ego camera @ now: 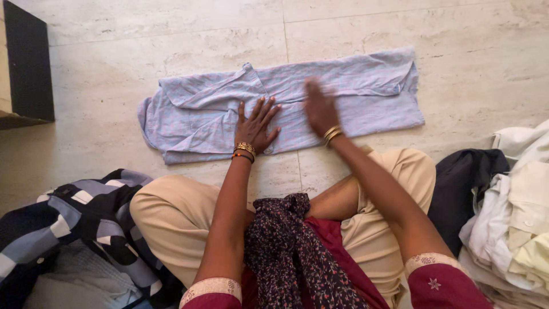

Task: The person folds a light blue button-down shirt while sitting on the floor, smoothing the fabric by hand and carefully lining up the sleeves and sides before completing the fold.

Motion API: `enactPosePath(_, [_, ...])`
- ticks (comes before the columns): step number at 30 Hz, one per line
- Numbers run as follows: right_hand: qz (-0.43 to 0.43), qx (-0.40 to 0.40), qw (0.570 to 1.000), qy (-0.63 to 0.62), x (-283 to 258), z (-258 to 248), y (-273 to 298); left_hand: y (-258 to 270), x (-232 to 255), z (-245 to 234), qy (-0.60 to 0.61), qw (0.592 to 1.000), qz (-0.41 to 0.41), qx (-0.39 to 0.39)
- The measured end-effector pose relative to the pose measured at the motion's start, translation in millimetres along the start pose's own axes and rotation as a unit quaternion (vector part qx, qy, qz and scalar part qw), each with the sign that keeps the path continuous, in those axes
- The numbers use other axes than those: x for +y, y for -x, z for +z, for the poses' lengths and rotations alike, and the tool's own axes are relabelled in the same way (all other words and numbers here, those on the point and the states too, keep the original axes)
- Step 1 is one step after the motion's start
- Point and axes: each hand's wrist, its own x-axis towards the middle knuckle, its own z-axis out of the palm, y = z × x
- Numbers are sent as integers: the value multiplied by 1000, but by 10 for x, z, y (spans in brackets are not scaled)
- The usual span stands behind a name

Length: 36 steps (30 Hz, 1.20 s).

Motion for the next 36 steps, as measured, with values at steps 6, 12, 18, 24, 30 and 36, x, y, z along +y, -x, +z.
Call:
enactPosePath(6, [-43,-86,991,-95,-134,-317,55,4,-14,-40,34,999,-1,12])
enactPosePath(12, [72,-78,988,-109,534,-340,-30,14,-13,-10,31,999,-2,21])
enactPosePath(18, [121,-90,984,-93,1105,-195,-106,19,-10,22,14,1000,-8,7])
enactPosePath(24, [111,-199,970,-82,1847,-187,-104,14,-16,54,3,1000,-5,15])
enactPosePath(30, [181,-192,961,-80,1907,-319,62,-5,-6,38,-12,1000,-5,12])
enactPosePath(36, [188,-176,962,-91,1849,-365,62,-3,4,-32,18,1000,-9,-9])
